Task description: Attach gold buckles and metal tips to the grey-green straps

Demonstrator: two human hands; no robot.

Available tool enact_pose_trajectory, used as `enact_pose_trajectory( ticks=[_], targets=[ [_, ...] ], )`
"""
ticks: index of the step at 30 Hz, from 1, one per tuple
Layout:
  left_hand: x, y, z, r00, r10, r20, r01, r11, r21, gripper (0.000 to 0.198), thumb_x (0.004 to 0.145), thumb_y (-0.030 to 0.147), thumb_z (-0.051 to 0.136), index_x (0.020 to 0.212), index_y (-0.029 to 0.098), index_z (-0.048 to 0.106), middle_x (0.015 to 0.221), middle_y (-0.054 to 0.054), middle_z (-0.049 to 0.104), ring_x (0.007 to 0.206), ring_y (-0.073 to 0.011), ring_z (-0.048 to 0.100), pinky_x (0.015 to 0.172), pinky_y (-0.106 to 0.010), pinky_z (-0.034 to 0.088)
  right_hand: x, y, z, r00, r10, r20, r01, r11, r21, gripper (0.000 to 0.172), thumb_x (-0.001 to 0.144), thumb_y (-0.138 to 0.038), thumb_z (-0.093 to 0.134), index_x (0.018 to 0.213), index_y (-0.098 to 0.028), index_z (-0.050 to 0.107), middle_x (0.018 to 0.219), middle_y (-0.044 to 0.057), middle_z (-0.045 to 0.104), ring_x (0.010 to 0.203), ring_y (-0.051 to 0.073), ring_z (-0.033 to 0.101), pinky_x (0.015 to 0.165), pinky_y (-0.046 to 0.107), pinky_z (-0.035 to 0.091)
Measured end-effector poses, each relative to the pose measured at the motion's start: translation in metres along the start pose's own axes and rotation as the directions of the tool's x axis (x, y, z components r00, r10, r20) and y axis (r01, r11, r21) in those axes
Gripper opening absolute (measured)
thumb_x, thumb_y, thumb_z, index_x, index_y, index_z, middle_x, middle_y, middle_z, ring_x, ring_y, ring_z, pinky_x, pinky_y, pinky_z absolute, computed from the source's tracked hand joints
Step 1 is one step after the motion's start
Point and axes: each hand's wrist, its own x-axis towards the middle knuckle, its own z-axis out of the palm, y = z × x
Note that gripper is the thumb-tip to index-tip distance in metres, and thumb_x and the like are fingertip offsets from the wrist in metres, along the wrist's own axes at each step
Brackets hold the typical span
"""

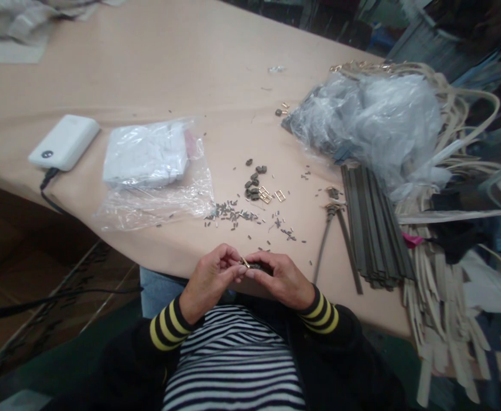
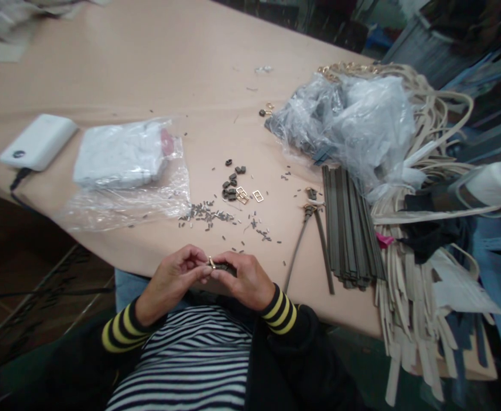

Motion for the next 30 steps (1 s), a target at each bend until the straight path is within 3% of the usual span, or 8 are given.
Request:
enact_pose_trajectory(
  ticks=[3, 6, 12, 19, 24, 30],
  targets=[
    [0.003, -0.002, -0.005, 0.994, -0.007, 0.111, 0.018, 0.995, -0.101, 0.024, 0.063, 0.017, 0.062, 0.083, 0.016, 0.048, 0.066, 0.005, 0.051, 0.06, -0.0075, 0.05, 0.057, -0.02, 0.04, 0.0, -0.001, -0.004, 0.998, -0.032, 0.062, 0.029, 0.999, 0.038, 0.015, 0.076, -0.02, 0.053, 0.088, -0.015, 0.062, 0.085, 0.006, 0.066, 0.073, 0.015, 0.06, 0.069, 0.027, 0.045],
    [0.004, -0.003, -0.01, 0.963, -0.019, 0.269, 0.061, 0.987, -0.148, 0.022, 0.062, 0.018, 0.064, 0.078, 0.014, 0.049, 0.067, 0.004, 0.051, 0.064, -0.0076, 0.048, 0.058, -0.02, 0.037, -0.001, -0.002, -0.007, 0.986, -0.018, 0.166, -0.004, 0.991, 0.133, 0.013, 0.077, -0.021, 0.05, 0.083, -0.014, 0.06, 0.075, 0.004, 0.062, 0.055, 0.01, 0.056, 0.057, 0.023, 0.045],
    [0.003, -0.003, -0.011, 0.949, -0.034, 0.314, 0.115, 0.964, -0.241, 0.026, 0.062, 0.018, 0.066, 0.074, 0.014, 0.043, 0.064, 0.004, 0.054, 0.061, -0.007, 0.05, 0.056, -0.019, 0.038, -0.005, 0.0, -0.002, 0.968, 0.14, 0.206, -0.211, 0.901, 0.378, 0.011, 0.076, -0.025, 0.05, 0.079, -0.017, 0.043, 0.055, -0.003, 0.053, 0.045, 0.008, 0.051, 0.044, 0.019, 0.041],
    [0.003, -0.006, -0.01, 0.935, -0.007, 0.354, 0.121, 0.946, -0.3, 0.025, 0.064, 0.02, 0.067, 0.072, 0.015, 0.044, 0.062, 0.005, 0.052, 0.054, -0.0055, 0.049, 0.046, -0.016, 0.042, -0.004, -0.002, -0.005, 0.953, 0.103, 0.285, -0.188, 0.938, 0.292, 0.012, 0.076, -0.025, 0.049, 0.073, -0.018, 0.041, 0.056, -0.004, 0.049, 0.047, 0.007, 0.045, 0.045, 0.018, 0.034],
    [0.003, -0.004, -0.013, 0.933, -0.061, 0.354, 0.214, 0.887, -0.41, 0.027, 0.065, 0.026, 0.067, 0.072, 0.015, 0.043, 0.06, 0.007, 0.046, 0.038, 0.0, 0.039, 0.032, -0.011, 0.032, -0.003, -0.002, -0.005, 0.939, 0.11, 0.325, -0.213, 0.929, 0.301, 0.011, 0.078, -0.026, 0.044, 0.075, -0.018, 0.037, 0.055, -0.004, 0.052, 0.046, 0.007, 0.044, 0.047, 0.019, 0.033],
    [0.003, 0.002, -0.016, 0.936, -0.11, 0.335, 0.273, 0.826, -0.493, 0.031, 0.062, 0.024, 0.069, 0.07, 0.016, 0.041, 0.064, 0.007, 0.046, 0.036, 0.0029, 0.032, 0.028, -0.007, 0.026, 0.001, -0.005, -0.009, 0.964, 0.11, 0.243, -0.137, 0.986, 0.097, 0.006, 0.074, -0.022, 0.044, 0.073, -0.018, 0.039, 0.06, -0.002, 0.05, 0.051, 0.009, 0.04, 0.049, 0.021, 0.032]
  ],
)
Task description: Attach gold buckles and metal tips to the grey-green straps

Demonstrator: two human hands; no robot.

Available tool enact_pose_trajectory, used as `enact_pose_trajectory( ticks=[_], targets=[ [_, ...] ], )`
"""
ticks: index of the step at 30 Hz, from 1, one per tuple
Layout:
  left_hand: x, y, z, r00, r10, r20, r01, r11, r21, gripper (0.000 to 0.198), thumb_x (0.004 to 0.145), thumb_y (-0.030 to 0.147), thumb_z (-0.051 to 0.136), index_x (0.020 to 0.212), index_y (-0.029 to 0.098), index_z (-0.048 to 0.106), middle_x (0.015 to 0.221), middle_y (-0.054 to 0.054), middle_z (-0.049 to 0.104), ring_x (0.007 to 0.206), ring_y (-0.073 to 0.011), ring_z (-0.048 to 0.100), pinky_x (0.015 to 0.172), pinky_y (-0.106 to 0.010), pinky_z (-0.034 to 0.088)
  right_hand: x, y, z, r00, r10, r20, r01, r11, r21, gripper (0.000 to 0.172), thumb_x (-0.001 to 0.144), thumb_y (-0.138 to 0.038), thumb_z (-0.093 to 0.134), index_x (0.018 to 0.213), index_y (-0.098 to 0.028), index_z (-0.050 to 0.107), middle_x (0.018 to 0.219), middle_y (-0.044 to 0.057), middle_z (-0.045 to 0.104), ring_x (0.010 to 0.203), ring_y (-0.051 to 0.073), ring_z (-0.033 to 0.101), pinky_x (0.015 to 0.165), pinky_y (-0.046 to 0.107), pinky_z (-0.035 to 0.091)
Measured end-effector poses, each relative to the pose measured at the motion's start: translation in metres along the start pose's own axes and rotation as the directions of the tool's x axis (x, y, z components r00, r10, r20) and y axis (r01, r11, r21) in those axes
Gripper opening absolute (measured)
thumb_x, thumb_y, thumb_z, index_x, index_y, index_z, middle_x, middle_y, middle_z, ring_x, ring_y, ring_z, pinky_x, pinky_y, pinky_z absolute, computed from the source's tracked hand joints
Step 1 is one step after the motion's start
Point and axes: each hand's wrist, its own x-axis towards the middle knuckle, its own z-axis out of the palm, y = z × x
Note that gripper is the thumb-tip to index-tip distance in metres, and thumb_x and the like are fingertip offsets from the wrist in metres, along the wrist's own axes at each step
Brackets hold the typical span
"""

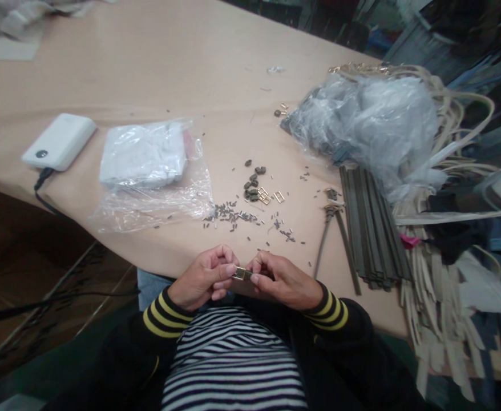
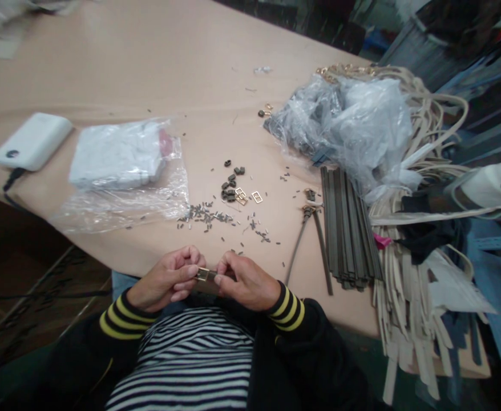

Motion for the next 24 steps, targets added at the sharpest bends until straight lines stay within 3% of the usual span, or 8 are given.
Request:
enact_pose_trajectory(
  ticks=[3, 7, 12, 14, 18, 22, 24],
  targets=[
    [0.001, -0.001, 0.001, 0.999, 0.02, -0.035, -0.018, 0.998, 0.052, 0.032, 0.061, 0.026, 0.07, 0.068, 0.016, 0.04, 0.059, 0.008, 0.044, 0.036, 0.0025, 0.03, 0.029, -0.008, 0.027, 0.001, -0.006, -0.003, 0.996, -0.037, -0.087, 0.021, 0.985, -0.169, 0.003, 0.071, -0.019, 0.046, 0.072, -0.017, 0.043, 0.065, -0.001, 0.048, 0.058, 0.011, 0.042, 0.055, 0.023, 0.034],
    [0.007, 0.0, 0.002, 0.997, 0.049, -0.061, -0.031, 0.964, 0.263, 0.031, 0.064, 0.032, 0.066, 0.072, 0.016, 0.041, 0.052, 0.01, 0.043, 0.034, -0.0006, 0.037, 0.03, -0.01, 0.028, 0.004, -0.017, -0.005, 0.992, -0.024, -0.125, -0.02, 0.94, -0.342, 0.005, 0.07, -0.014, 0.046, 0.073, -0.017, 0.045, 0.063, -0.002, 0.048, 0.055, 0.01, 0.041, 0.053, 0.022, 0.031],
    [0.016, 0.013, 0.005, 0.991, 0.097, -0.088, -0.04, 0.864, 0.501, 0.026, 0.067, 0.035, 0.059, 0.068, 0.012, 0.049, 0.057, 0.006, 0.048, 0.037, -0.0024, 0.045, 0.038, -0.015, 0.032, 0.011, -0.028, -0.008, 0.978, -0.128, -0.167, -0.003, 0.785, -0.62, 0.004, 0.073, -0.014, 0.044, 0.074, -0.017, 0.046, 0.061, -0.002, 0.048, 0.053, 0.01, 0.039, 0.051, 0.023, 0.027],
    [0.019, 0.017, 0.004, 0.982, 0.164, -0.096, -0.09, 0.845, 0.527, 0.025, 0.067, 0.034, 0.059, 0.064, 0.012, 0.048, 0.054, 0.006, 0.047, 0.041, -0.0032, 0.047, 0.042, -0.016, 0.033, 0.016, -0.03, -0.013, 0.976, -0.165, -0.145, 0.026, 0.744, -0.668, 0.006, 0.073, -0.012, 0.045, 0.074, -0.017, 0.048, 0.063, -0.001, 0.05, 0.054, 0.011, 0.041, 0.051, 0.023, 0.028],
    [0.026, 0.017, -0.002, 0.947, 0.283, -0.153, -0.165, 0.836, 0.524, 0.026, 0.067, 0.035, 0.058, 0.062, 0.013, 0.046, 0.051, 0.007, 0.047, 0.04, -0.0031, 0.043, 0.042, -0.016, 0.033, 0.039, -0.03, -0.038, 0.976, -0.187, -0.112, 0.078, 0.779, -0.623, 0.008, 0.073, -0.011, 0.049, 0.077, -0.016, 0.054, 0.069, 0.001, 0.056, 0.06, 0.011, 0.049, 0.057, 0.021, 0.036],
    [0.033, 0.012, -0.011, 0.943, 0.246, -0.222, -0.112, 0.867, 0.486, 0.025, 0.069, 0.036, 0.057, 0.067, 0.014, 0.045, 0.048, 0.004, 0.055, 0.036, -0.0047, 0.045, 0.038, -0.016, 0.035, 0.076, -0.02, -0.065, 0.915, -0.211, -0.344, -0.098, 0.71, -0.697, 0.014, 0.078, -0.014, 0.045, 0.082, -0.015, 0.058, 0.081, 0.006, 0.06, 0.074, 0.014, 0.054, 0.069, 0.025, 0.04],
    [0.035, 0.01, -0.013, 0.949, 0.209, -0.236, -0.087, 0.893, 0.442, 0.026, 0.069, 0.037, 0.056, 0.068, 0.015, 0.044, 0.047, 0.004, 0.056, 0.035, -0.0058, 0.048, 0.036, -0.015, 0.036, 0.092, -0.015, -0.07, 0.908, -0.177, -0.378, -0.19, 0.631, -0.752, 0.016, 0.079, -0.015, 0.044, 0.083, -0.016, 0.06, 0.085, 0.007, 0.059, 0.08, 0.016, 0.054, 0.072, 0.026, 0.039]
  ],
)
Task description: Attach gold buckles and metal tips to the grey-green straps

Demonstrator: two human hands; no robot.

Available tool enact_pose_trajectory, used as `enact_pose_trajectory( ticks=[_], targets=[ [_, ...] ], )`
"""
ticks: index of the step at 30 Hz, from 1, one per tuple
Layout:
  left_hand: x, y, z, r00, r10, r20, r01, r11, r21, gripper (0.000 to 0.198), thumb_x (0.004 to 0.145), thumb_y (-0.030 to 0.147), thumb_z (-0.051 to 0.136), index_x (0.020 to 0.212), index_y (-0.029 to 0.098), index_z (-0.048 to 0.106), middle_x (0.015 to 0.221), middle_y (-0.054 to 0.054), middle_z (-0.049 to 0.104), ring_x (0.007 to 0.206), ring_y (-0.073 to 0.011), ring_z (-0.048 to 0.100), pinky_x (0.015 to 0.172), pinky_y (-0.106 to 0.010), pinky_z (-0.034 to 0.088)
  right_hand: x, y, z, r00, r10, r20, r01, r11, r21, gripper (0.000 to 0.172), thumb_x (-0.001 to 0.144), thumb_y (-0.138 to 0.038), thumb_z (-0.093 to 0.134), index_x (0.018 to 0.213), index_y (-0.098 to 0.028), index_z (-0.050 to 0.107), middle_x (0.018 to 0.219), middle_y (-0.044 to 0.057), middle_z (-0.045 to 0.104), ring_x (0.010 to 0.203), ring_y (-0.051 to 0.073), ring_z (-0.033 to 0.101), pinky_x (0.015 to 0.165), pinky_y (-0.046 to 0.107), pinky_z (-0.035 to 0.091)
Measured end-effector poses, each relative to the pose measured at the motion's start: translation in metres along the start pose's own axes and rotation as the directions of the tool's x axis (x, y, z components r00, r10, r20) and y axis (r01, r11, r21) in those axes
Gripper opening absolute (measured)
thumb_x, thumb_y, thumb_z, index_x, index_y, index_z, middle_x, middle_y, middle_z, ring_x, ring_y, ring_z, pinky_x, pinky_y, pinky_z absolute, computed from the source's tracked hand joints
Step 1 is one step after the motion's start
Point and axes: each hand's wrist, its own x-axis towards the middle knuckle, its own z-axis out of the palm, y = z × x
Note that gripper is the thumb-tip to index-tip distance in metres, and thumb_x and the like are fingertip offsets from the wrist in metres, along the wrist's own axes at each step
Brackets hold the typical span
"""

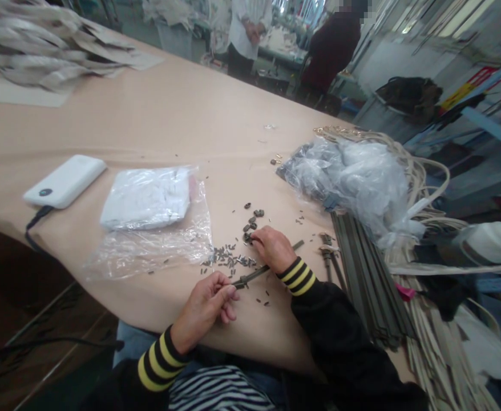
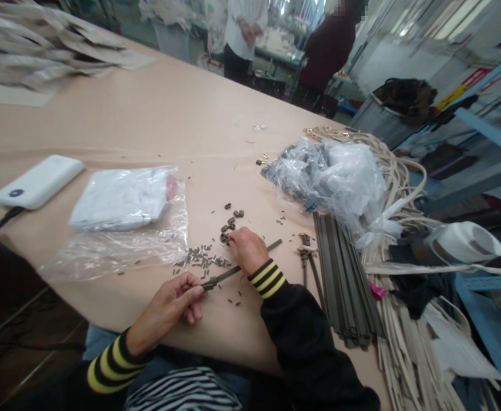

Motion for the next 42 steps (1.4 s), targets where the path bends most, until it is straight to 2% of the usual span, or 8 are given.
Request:
enact_pose_trajectory(
  ticks=[7, 12, 20, 32, 35, 37, 40, 42],
  targets=[
    [0.001, 0.003, 0.001, 0.999, -0.033, -0.013, 0.032, 0.993, -0.115, 0.03, 0.064, 0.038, 0.062, 0.067, 0.014, 0.044, 0.054, 0.004, 0.057, 0.037, -0.0067, 0.053, 0.033, -0.015, 0.04, 0.01, -0.005, 0.007, 0.992, 0.082, 0.095, -0.063, 0.98, -0.19, 0.015, 0.078, -0.021, 0.047, 0.09, -0.021, 0.056, 0.09, 0.006, 0.055, 0.081, 0.019, 0.055, 0.065, 0.026, 0.038],
    [0.001, 0.003, 0.002, 1.0, -0.02, -0.009, 0.019, 0.994, -0.107, 0.029, 0.065, 0.037, 0.061, 0.067, 0.014, 0.044, 0.053, 0.004, 0.057, 0.037, -0.0065, 0.053, 0.033, -0.015, 0.041, 0.01, -0.008, 0.002, 0.98, 0.09, 0.175, -0.054, 0.978, -0.2, 0.009, 0.075, -0.023, 0.05, 0.08, -0.019, 0.056, 0.087, 0.006, 0.058, 0.079, 0.019, 0.055, 0.062, 0.026, 0.037],
    [-0.001, 0.0, 0.001, 1.0, 0.007, 0.002, -0.006, 0.994, -0.111, 0.025, 0.068, 0.034, 0.058, 0.069, 0.014, 0.044, 0.054, 0.005, 0.056, 0.038, -0.0064, 0.054, 0.034, -0.014, 0.041, -0.001, -0.012, 0.014, 0.995, 0.092, 0.048, -0.08, 0.974, -0.214, 0.017, 0.08, -0.018, 0.042, 0.078, -0.018, 0.059, 0.088, 0.007, 0.059, 0.082, 0.019, 0.055, 0.066, 0.027, 0.038],
    [-0.005, 0.0, 0.002, 0.999, 0.025, -0.023, -0.028, 0.993, -0.117, 0.024, 0.068, 0.033, 0.059, 0.068, 0.014, 0.044, 0.051, 0.005, 0.055, 0.036, -0.0062, 0.053, 0.033, -0.014, 0.04, -0.001, -0.011, 0.017, 0.997, 0.044, 0.063, -0.029, 0.977, -0.213, 0.021, 0.081, -0.016, 0.04, 0.077, -0.015, 0.061, 0.085, 0.01, 0.058, 0.078, 0.019, 0.055, 0.067, 0.027, 0.039],
    [-0.005, 0.0, 0.002, 0.998, 0.048, -0.046, -0.052, 0.994, -0.099, 0.024, 0.07, 0.034, 0.056, 0.066, 0.014, 0.044, 0.048, 0.006, 0.054, 0.035, -0.0052, 0.051, 0.032, -0.013, 0.037, -0.005, -0.013, 0.014, 0.998, 0.066, 0.024, -0.062, 0.987, -0.147, 0.018, 0.079, -0.016, 0.043, 0.076, -0.015, 0.06, 0.085, 0.009, 0.057, 0.078, 0.019, 0.054, 0.069, 0.028, 0.04],
    [-0.006, 0.0, 0.002, 0.997, 0.056, -0.053, -0.06, 0.995, -0.078, 0.023, 0.071, 0.033, 0.055, 0.064, 0.014, 0.043, 0.044, 0.006, 0.052, 0.033, -0.0047, 0.048, 0.031, -0.012, 0.035, -0.013, -0.015, 0.009, 0.996, 0.067, -0.064, -0.069, 0.997, -0.039, 0.015, 0.077, -0.016, 0.045, 0.075, -0.015, 0.06, 0.084, 0.008, 0.056, 0.078, 0.018, 0.053, 0.072, 0.029, 0.04],
    [-0.006, 0.001, 0.003, 0.995, 0.074, -0.063, -0.077, 0.996, -0.05, 0.023, 0.073, 0.033, 0.053, 0.063, 0.015, 0.042, 0.04, 0.007, 0.049, 0.031, -0.0046, 0.046, 0.031, -0.013, 0.033, -0.033, -0.02, 0.001, 0.981, 0.035, -0.193, 0.01, 0.973, 0.23, 0.01, 0.076, -0.017, 0.049, 0.073, -0.016, 0.058, 0.08, 0.006, 0.056, 0.075, 0.016, 0.052, 0.071, 0.028, 0.042],
    [-0.006, 0.0, 0.004, 0.992, 0.096, -0.079, -0.099, 0.995, -0.034, 0.023, 0.074, 0.033, 0.052, 0.063, 0.015, 0.042, 0.04, 0.007, 0.049, 0.031, -0.0046, 0.045, 0.032, -0.013, 0.033, -0.048, -0.022, 0.002, 0.985, 0.022, -0.173, 0.054, 0.905, 0.422, 0.009, 0.074, -0.019, 0.051, 0.069, -0.016, 0.058, 0.074, 0.004, 0.056, 0.072, 0.015, 0.052, 0.068, 0.028, 0.043]
  ],
)
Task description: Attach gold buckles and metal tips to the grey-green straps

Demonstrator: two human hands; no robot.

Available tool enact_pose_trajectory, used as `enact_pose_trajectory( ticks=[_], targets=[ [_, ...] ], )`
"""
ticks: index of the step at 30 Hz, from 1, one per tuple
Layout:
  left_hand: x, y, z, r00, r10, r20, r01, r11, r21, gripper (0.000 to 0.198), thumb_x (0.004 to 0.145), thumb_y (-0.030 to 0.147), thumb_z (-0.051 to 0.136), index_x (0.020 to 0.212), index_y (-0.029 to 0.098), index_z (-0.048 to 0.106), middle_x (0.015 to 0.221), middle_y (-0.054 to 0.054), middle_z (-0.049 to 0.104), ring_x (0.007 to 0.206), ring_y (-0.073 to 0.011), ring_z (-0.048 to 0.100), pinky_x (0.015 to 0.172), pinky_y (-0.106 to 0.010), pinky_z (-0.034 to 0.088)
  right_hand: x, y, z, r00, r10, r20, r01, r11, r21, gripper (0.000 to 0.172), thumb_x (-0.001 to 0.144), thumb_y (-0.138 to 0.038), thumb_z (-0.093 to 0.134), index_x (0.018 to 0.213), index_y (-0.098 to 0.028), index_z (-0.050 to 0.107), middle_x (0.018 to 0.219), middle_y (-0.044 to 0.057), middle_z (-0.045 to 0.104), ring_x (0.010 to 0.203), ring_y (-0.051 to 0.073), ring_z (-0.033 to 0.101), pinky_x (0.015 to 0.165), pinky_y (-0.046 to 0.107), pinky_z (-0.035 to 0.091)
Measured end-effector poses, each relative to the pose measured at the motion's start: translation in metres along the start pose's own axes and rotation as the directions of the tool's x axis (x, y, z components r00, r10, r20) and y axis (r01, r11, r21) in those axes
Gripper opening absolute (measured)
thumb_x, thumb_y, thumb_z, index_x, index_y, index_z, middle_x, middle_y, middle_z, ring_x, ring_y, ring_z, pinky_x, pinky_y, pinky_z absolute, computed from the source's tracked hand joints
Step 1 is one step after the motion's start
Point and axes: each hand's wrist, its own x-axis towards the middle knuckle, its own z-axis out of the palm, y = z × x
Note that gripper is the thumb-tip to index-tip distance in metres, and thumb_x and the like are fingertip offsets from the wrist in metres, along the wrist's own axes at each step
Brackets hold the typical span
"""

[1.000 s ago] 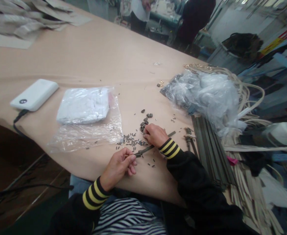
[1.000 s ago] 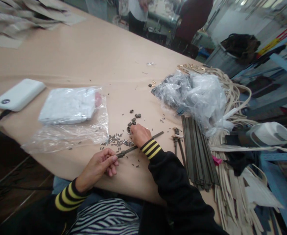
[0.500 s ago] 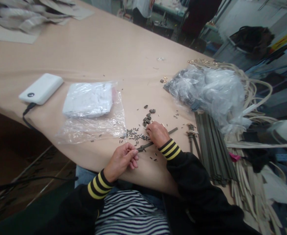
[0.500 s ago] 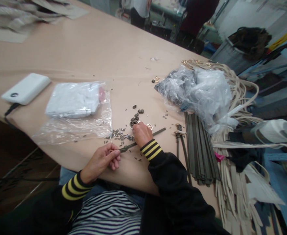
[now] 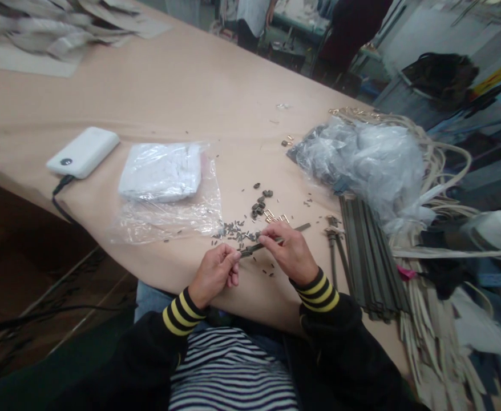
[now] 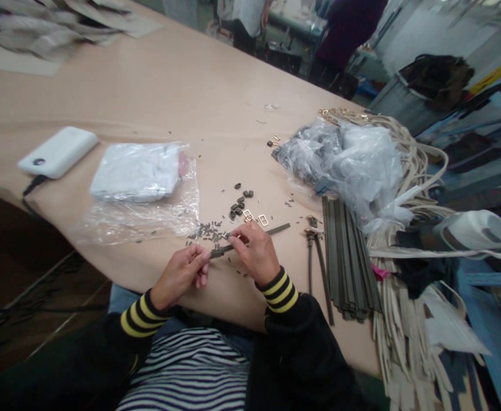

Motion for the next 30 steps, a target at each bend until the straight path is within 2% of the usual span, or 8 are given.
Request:
enact_pose_trajectory(
  ticks=[3, 5, 7, 10, 14, 20, 25, 30],
  targets=[
    [0.0, -0.002, 0.001, 0.999, 0.04, -0.007, -0.039, 0.999, 0.025, 0.024, 0.074, 0.034, 0.051, 0.063, 0.015, 0.043, 0.04, 0.007, 0.048, 0.032, -0.0043, 0.044, 0.032, -0.013, 0.032, -0.02, 0.001, 0.006, 0.989, 0.125, 0.079, -0.142, 0.952, 0.27, 0.011, 0.072, -0.025, 0.053, 0.068, -0.017, 0.058, 0.063, 0.002, 0.055, 0.063, 0.014, 0.051, 0.06, 0.027, 0.044],
    [-0.001, -0.004, 0.003, 0.998, 0.066, -0.009, -0.066, 0.997, 0.037, 0.023, 0.075, 0.034, 0.051, 0.064, 0.015, 0.043, 0.042, 0.007, 0.048, 0.032, -0.0041, 0.044, 0.033, -0.013, 0.032, -0.028, 0.004, 0.011, 0.961, 0.245, 0.133, -0.278, 0.87, 0.407, 0.013, 0.071, -0.029, 0.055, 0.07, -0.016, 0.058, 0.057, 0.0, 0.053, 0.055, 0.012, 0.049, 0.053, 0.026, 0.042],
    [-0.002, -0.004, 0.003, 0.996, 0.091, -0.018, -0.091, 0.995, 0.041, 0.022, 0.075, 0.033, 0.051, 0.065, 0.015, 0.043, 0.044, 0.007, 0.049, 0.033, -0.004, 0.044, 0.034, -0.014, 0.033, -0.032, 0.005, 0.015, 0.934, 0.307, 0.184, -0.358, 0.794, 0.491, 0.016, 0.068, -0.031, 0.057, 0.069, -0.016, 0.058, 0.052, -0.002, 0.052, 0.049, 0.011, 0.047, 0.049, 0.024, 0.04],
    [-0.004, -0.004, 0.003, 0.993, 0.117, -0.015, -0.116, 0.992, 0.044, 0.021, 0.075, 0.032, 0.051, 0.066, 0.016, 0.042, 0.045, 0.007, 0.048, 0.034, -0.0038, 0.044, 0.034, -0.014, 0.033, -0.033, 0.004, 0.018, 0.921, 0.326, 0.211, -0.388, 0.741, 0.549, 0.016, 0.064, -0.032, 0.06, 0.067, -0.016, 0.059, 0.052, -0.003, 0.052, 0.049, 0.01, 0.046, 0.05, 0.024, 0.039],
    [-0.006, -0.003, 0.003, 0.993, 0.115, 0.021, -0.116, 0.992, 0.056, 0.019, 0.075, 0.03, 0.05, 0.066, 0.015, 0.042, 0.046, 0.008, 0.048, 0.034, -0.0034, 0.043, 0.034, -0.013, 0.032, -0.033, 0.002, 0.02, 0.928, 0.316, 0.196, -0.369, 0.72, 0.587, 0.016, 0.065, -0.031, 0.06, 0.065, -0.015, 0.058, 0.056, -0.002, 0.054, 0.052, 0.01, 0.047, 0.053, 0.024, 0.039],
    [-0.006, -0.004, 0.0, 0.992, 0.104, 0.077, -0.109, 0.991, 0.071, 0.02, 0.076, 0.031, 0.048, 0.065, 0.016, 0.041, 0.045, 0.008, 0.047, 0.033, -0.0035, 0.043, 0.033, -0.013, 0.03, -0.035, 0.003, 0.023, 0.946, 0.257, 0.198, -0.324, 0.767, 0.554, 0.013, 0.066, -0.028, 0.059, 0.066, -0.015, 0.055, 0.058, -0.001, 0.055, 0.053, 0.01, 0.048, 0.054, 0.025, 0.04],
    [-0.007, -0.006, -0.002, 0.985, 0.09, 0.15, -0.106, 0.989, 0.107, 0.021, 0.078, 0.034, 0.044, 0.066, 0.017, 0.041, 0.045, 0.008, 0.046, 0.032, -0.0029, 0.04, 0.033, -0.014, 0.029, -0.037, -0.002, 0.024, 0.968, 0.208, 0.142, -0.245, 0.909, 0.337, 0.01, 0.071, -0.023, 0.053, 0.076, -0.015, 0.056, 0.068, 0.002, 0.058, 0.061, 0.012, 0.051, 0.058, 0.025, 0.042],
    [-0.008, -0.006, -0.001, 0.984, 0.145, 0.109, -0.168, 0.954, 0.249, 0.029, 0.083, 0.039, 0.035, 0.065, 0.017, 0.041, 0.045, 0.009, 0.043, 0.033, -0.0027, 0.038, 0.037, -0.014, 0.03, -0.039, -0.011, 0.024, 0.988, 0.137, 0.075, -0.148, 0.974, 0.17, 0.008, 0.073, -0.017, 0.049, 0.074, -0.015, 0.056, 0.07, 0.003, 0.058, 0.062, 0.012, 0.051, 0.057, 0.023, 0.042]
  ],
)
